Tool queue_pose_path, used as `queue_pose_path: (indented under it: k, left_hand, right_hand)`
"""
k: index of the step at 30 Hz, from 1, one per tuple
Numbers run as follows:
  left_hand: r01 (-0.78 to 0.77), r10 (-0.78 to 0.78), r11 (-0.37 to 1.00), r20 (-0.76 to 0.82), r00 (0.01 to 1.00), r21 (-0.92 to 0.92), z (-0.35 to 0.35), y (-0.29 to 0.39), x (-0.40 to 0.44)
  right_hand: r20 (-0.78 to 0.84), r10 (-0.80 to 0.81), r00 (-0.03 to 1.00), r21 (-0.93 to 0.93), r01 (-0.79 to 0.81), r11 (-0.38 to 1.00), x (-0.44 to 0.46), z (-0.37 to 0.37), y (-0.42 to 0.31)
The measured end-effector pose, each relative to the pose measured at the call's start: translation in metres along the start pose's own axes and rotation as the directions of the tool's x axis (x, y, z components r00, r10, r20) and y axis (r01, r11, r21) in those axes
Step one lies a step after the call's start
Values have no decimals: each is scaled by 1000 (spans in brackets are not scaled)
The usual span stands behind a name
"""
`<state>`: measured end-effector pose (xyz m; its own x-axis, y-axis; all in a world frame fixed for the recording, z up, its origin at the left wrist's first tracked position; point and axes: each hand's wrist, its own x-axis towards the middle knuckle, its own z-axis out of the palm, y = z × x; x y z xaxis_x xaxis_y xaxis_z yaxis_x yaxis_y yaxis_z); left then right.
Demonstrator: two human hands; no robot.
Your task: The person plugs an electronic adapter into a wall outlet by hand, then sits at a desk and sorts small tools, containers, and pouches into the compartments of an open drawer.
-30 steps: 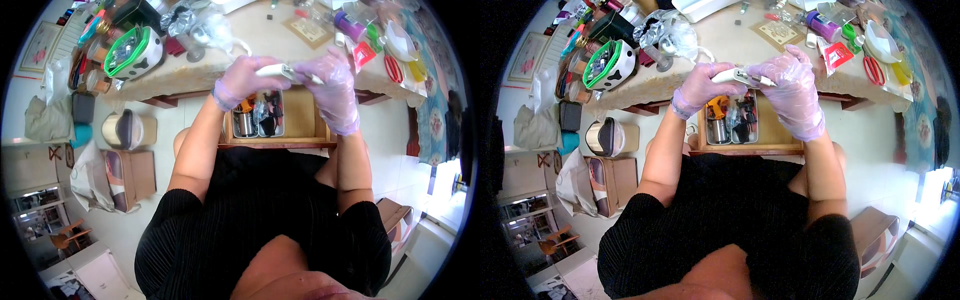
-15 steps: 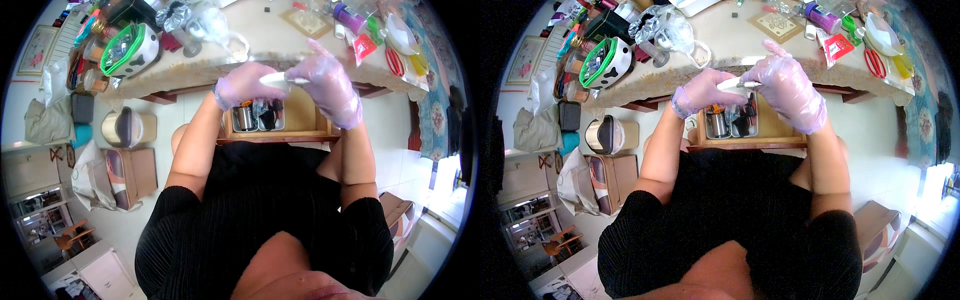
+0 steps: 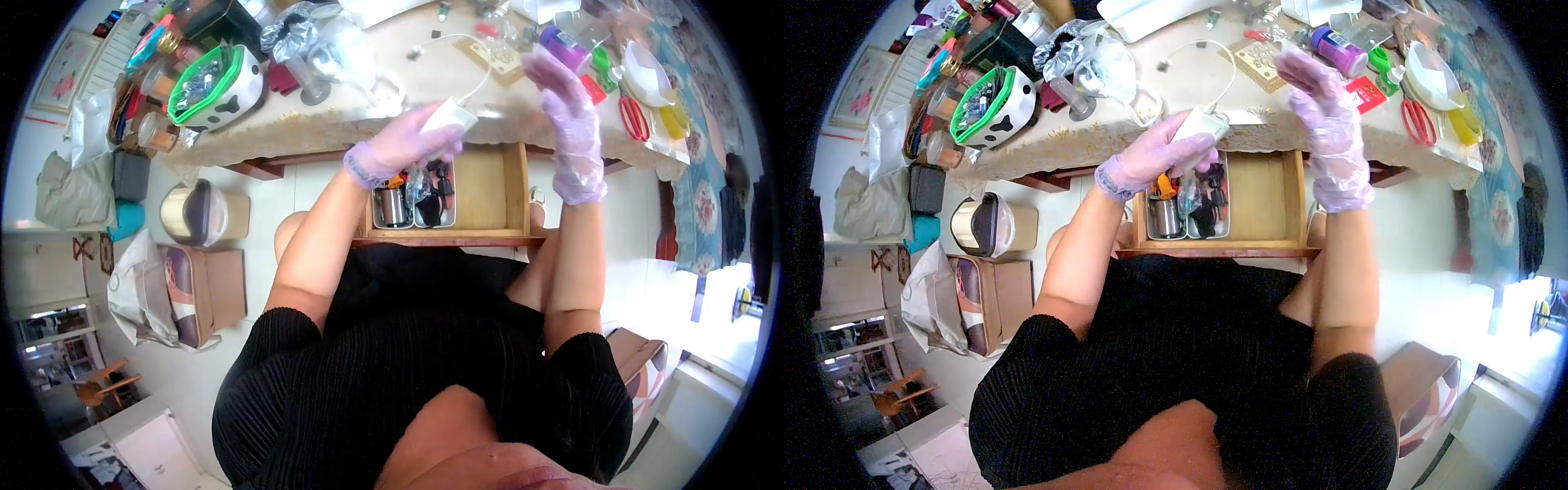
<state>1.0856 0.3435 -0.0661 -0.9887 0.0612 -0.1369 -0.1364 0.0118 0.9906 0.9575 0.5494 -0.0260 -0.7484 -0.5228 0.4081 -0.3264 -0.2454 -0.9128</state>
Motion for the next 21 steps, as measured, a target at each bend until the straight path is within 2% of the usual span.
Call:
queue_pose_path:
  k: [1, 2, 3, 4, 5, 6, 7, 8, 9, 10, 12, 13, 14, 15, 16, 18, 20, 21]
  left_hand:
    - [2, -2, 1000, 5, 1000, -1, 2, 0, 0]
    - [-60, 61, 995, -9, 998, 85, 4, 0, 0]
    - [-121, 126, 978, -19, 992, 172, 5, -1, 0]
    - [-119, 124, 978, -16, 992, 173, 4, -4, 1]
    - [-256, 278, 877, 7, 961, 407, 3, -6, 1]
    - [-367, 415, 703, 68, 907, 610, 3, -8, 1]
    - [-365, 413, 703, 68, 908, 610, 2, -10, -1]
    - [-186, 184, 883, 46, 982, 430, 5, -2, -5]
    - [35, -52, 973, 71, 996, 229, 5, 2, -8]
    - [36, -52, 973, 65, 997, 228, 4, 2, -8]
    - [205, -196, 968, 72, 978, -142, 4, 1, -6]
    - [170, -161, 972, 66, 985, -164, 5, -1, -6]
    - [167, -159, 972, 59, 986, -166, 4, -3, -6]
    - [163, -135, 920, 104, 985, -357, 4, -5, -5]
    - [164, -102, 830, 145, 984, -533, 4, -6, -4]
    - [177, -92, 811, 178, 980, -558, 3, -1, -6]
    - [117, 23, 734, 198, 980, -669, 7, 1, -6]
    - [115, 24, 732, 194, 981, -672, 8, 0, -6]
  right_hand:
    - [104, -44, 994, -8, 45, 999, 4, -3, 11]
    - [118, -15, 993, -20, 17, 1000, 3, 4, 12]
    - [117, 51, 992, 25, -54, 998, 0, 11, 9]
    - [119, 118, 986, 71, -127, 989, -3, 18, 3]
    - [116, 120, 986, 73, -129, 989, -4, 20, 0]
    - [162, 189, 968, 76, -203, 976, -5, 22, -3]
    - [209, 254, 944, 75, -275, 959, -6, 24, -4]
    - [212, 255, 943, 76, -276, 958, -7, 25, -5]
    - [197, 214, 957, 105, -237, 966, -8, 27, -6]
    - [181, 172, 968, 134, -198, 971, -9, 29, -7]
    - [174, 155, 973, 149, -181, 972, -10, 30, -9]
    - [234, -18, 972, -129, 49, 990, -8, 25, -4]
    - [335, -167, 927, -374, 293, 880, -6, 25, -1]
    - [300, -298, 906, -458, 411, 788, -8, 31, 3]
    - [304, -298, 905, -457, 413, 788, -6, 33, 3]
    - [448, -502, 740, -592, 666, 453, -3, 35, 3]
    - [422, -523, 740, -619, 657, 431, -8, 41, 3]
    - [328, -447, 832, -680, 537, 499, -12, 43, 6]
